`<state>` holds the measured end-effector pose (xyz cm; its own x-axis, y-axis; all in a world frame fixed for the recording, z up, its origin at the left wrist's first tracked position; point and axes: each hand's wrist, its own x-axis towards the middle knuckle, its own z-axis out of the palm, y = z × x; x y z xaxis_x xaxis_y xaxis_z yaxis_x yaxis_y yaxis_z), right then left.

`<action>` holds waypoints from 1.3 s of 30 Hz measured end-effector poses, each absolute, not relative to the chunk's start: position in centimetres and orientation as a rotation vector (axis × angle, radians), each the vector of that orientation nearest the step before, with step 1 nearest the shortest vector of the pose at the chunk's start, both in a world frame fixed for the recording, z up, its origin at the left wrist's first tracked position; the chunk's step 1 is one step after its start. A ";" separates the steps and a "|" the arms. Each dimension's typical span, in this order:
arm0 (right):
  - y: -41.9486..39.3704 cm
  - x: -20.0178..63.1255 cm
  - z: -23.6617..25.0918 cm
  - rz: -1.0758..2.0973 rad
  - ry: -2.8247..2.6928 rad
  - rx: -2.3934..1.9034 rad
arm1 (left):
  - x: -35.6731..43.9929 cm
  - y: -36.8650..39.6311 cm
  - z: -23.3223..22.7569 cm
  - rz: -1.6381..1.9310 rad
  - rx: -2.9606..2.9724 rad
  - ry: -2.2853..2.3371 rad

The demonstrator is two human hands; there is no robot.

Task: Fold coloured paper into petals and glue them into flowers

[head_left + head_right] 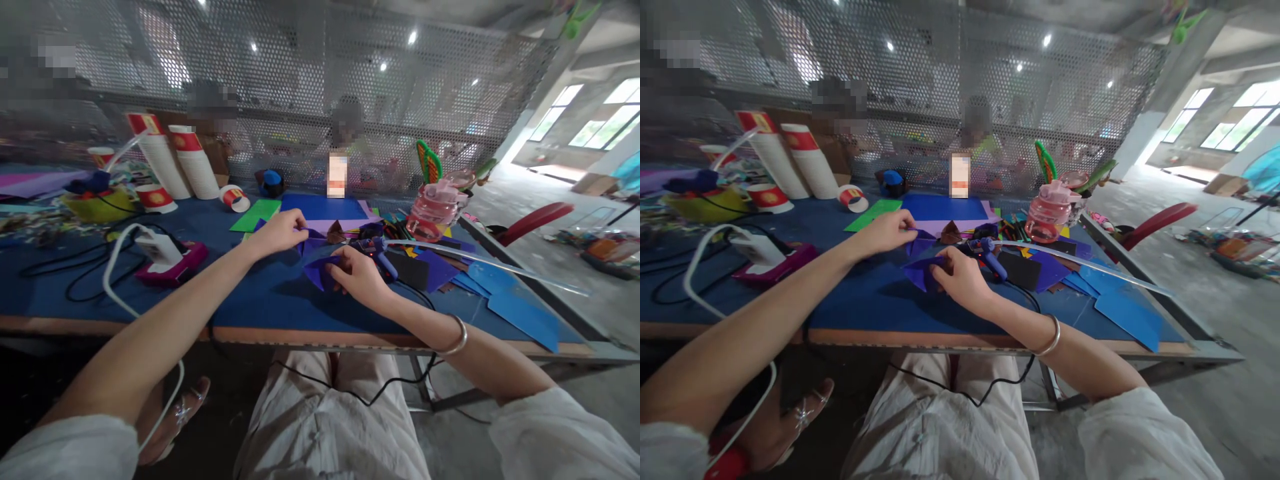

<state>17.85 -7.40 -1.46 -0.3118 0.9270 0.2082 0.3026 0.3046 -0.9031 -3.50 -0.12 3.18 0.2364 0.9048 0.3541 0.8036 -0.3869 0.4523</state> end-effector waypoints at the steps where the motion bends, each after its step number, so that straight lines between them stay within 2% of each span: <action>1: -7.4 17.8 -1.5 0.999 -1.789 -1.105 | -3.1 -0.7 2.9 0.879 2.329 1.565; 6: -7.5 17.9 -1.4 0.811 -1.861 -1.155 | -1.9 -2.9 2.2 0.765 2.394 1.203; 13: -7.9 18.0 -0.9 0.462 -1.962 -1.282 | -1.6 -4.1 2.8 0.692 2.347 1.044; 20: -7.5 18.3 -0.5 0.536 -1.894 -1.320 | -1.8 -4.3 2.5 0.668 2.228 1.016; 32: -7.6 18.3 -0.5 0.624 -1.843 -1.166 | -0.7 -4.3 1.3 0.919 1.943 1.033; 39: -7.1 18.8 -0.6 0.489 -1.898 -1.144 | -0.6 -4.5 1.3 0.909 1.812 0.975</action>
